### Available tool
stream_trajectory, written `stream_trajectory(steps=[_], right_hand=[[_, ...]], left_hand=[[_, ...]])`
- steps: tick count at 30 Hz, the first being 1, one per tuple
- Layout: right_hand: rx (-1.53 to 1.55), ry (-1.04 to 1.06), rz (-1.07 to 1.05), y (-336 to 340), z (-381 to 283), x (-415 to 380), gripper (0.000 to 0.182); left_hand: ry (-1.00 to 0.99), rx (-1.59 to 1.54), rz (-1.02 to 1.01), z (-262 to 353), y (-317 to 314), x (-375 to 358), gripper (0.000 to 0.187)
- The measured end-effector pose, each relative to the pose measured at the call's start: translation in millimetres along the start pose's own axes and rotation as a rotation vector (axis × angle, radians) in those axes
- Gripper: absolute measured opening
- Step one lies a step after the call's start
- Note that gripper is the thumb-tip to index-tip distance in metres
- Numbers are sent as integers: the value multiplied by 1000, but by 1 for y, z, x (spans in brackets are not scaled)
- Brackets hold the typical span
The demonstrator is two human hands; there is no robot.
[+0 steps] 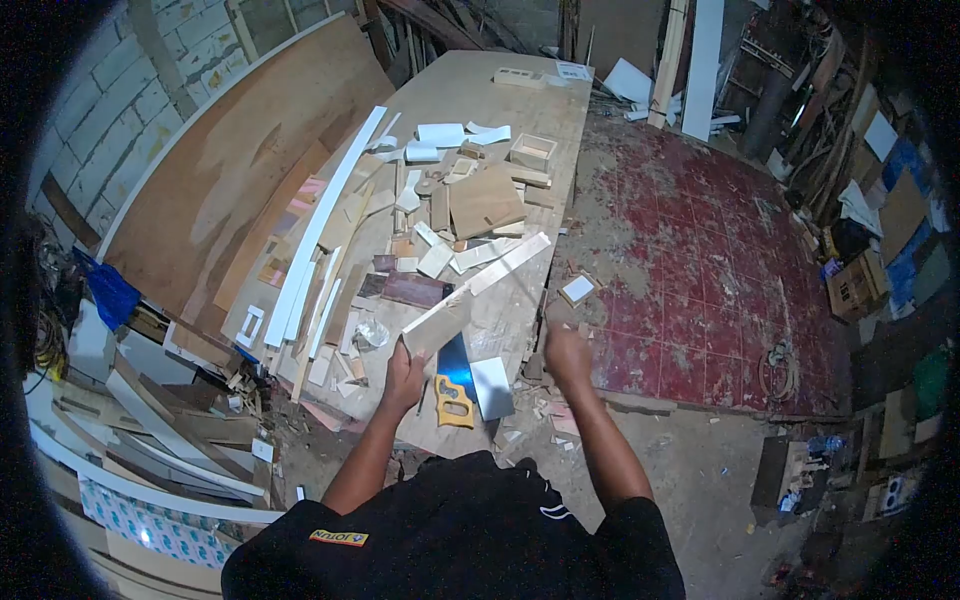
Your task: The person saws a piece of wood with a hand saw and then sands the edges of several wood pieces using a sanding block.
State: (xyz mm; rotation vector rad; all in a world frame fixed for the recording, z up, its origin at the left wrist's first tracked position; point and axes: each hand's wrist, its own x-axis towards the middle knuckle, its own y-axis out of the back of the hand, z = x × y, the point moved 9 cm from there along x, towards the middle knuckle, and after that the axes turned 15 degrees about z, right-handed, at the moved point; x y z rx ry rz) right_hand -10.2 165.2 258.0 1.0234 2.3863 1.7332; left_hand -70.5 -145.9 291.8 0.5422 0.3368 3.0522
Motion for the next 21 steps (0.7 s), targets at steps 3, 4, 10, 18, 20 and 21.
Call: stream_trajectory(steps=[3, 4, 10, 18, 20, 21], right_hand=[[168, 204, 7, 20, -74, -17, 15], [218, 258, 26, 25, -92, -22, 14], [57, 189, -62, -27, -41, 0, 16], [208, 540, 134, 26, -122, -29, 9], [56, 400, 27, -16, -88, -24, 11], [55, 403, 24, -28, -66, -18, 11]], left_hand=[[-31, 120, -19, 3, -5, 1, 37], [-47, 110, -31, 6, -9, 0, 36], [-85, 135, -84, 30, -16, -6, 35], [-51, 172, -68, 20, -20, -12, 32], [-60, 205, -50, 23, -15, -10, 32], [-54, 181, -28, 27, -13, -8, 32]])
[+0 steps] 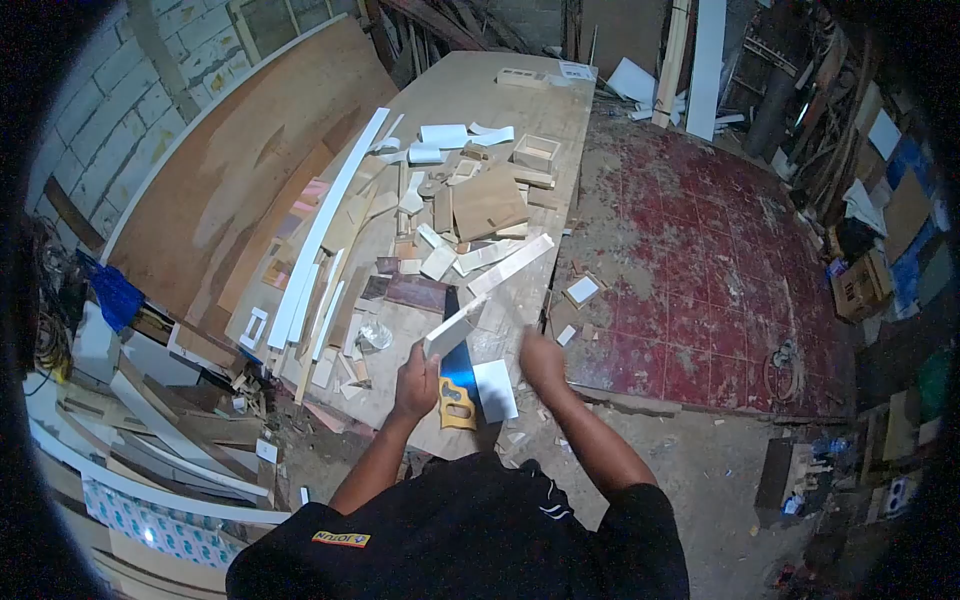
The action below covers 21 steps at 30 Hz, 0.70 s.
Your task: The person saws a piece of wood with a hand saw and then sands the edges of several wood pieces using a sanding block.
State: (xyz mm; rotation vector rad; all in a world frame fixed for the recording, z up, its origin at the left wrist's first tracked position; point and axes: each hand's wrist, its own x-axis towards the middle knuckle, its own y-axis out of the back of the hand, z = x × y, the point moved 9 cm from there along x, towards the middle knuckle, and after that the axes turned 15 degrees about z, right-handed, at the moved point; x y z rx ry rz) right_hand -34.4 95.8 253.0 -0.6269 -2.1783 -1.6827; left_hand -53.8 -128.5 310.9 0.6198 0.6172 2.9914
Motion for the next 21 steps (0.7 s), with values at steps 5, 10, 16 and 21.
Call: stream_trajectory(steps=[5, 10, 16, 21], right_hand=[[54, -330, -52, 17, 29, 4, 14], [177, 47, -4, 27, -46, 2, 12], [-5, -407, -162, -38, 87, -33, 20], [84, -471, -385, -68, 63, -83, 24]], left_hand=[[-30, 37, 34, -5, 6, 2, 32], [94, 35, -47, -18, -8, -3, 31], [528, -659, 126, -55, -5, -13, 32], [666, -714, 151, -81, 17, -25, 34]])
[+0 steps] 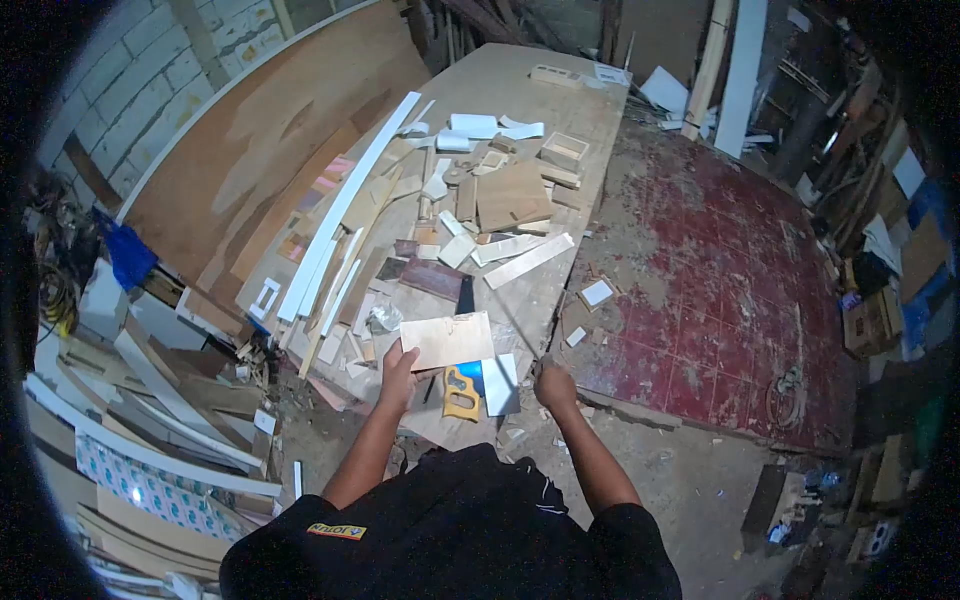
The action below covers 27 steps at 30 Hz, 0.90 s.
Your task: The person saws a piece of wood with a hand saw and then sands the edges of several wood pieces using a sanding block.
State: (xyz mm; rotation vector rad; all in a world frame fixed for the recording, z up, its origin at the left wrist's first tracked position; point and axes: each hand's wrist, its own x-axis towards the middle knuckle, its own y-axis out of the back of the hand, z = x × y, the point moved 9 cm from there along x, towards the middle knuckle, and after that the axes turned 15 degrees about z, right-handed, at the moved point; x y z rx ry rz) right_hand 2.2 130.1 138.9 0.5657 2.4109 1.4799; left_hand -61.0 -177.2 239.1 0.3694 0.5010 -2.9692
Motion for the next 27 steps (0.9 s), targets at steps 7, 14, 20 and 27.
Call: stream_trajectory(steps=[7, 14, 20, 27], right_hand=[[54, 156, -231, -107, -39, -33, 26], [276, 238, -44, -89, -155, -13, 49], [648, 663, 298, -2, -238, -37, 42], [746, 535, 299, -18, -235, -29, 24]], left_hand=[[115, 11, 102, -15, 64, -1, 33], [45, 14, 173, -15, 103, 6, 31], [-64, 289, 140, -4, 114, 5, 33], [-54, 192, 24, -10, 112, 15, 35]])
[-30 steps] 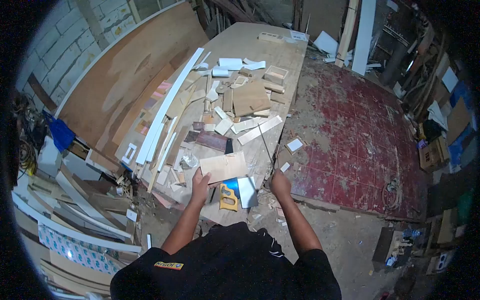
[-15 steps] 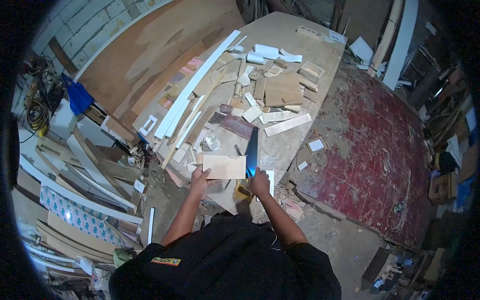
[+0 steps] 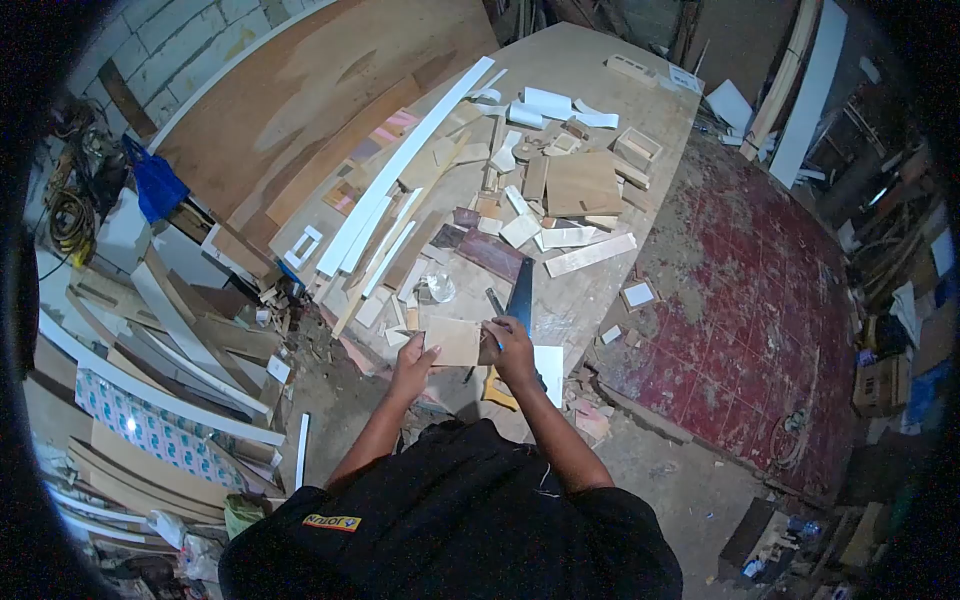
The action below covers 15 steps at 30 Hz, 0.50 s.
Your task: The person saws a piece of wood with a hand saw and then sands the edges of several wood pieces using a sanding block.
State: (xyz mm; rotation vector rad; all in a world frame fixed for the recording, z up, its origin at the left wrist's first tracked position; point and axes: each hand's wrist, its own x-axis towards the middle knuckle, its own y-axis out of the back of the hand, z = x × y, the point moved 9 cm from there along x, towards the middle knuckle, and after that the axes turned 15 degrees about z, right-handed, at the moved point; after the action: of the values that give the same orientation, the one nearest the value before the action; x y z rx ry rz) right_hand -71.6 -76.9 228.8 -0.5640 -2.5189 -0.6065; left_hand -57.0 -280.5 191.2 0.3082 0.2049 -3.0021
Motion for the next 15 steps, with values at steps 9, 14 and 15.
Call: stream_trajectory(steps=[9, 14, 15], right_hand=[[-168, 90, 53, 0, -13, 21, 13], [-266, 26, 178, -8, -6, 28, 13], [-270, 20, 182, -11, -8, 30, 13]], left_hand=[[61, 5, -88, 18, -11, 15, 37], [62, -74, -110, 15, -19, 24, 37], [81, -102, -117, 13, -20, 28, 37]])
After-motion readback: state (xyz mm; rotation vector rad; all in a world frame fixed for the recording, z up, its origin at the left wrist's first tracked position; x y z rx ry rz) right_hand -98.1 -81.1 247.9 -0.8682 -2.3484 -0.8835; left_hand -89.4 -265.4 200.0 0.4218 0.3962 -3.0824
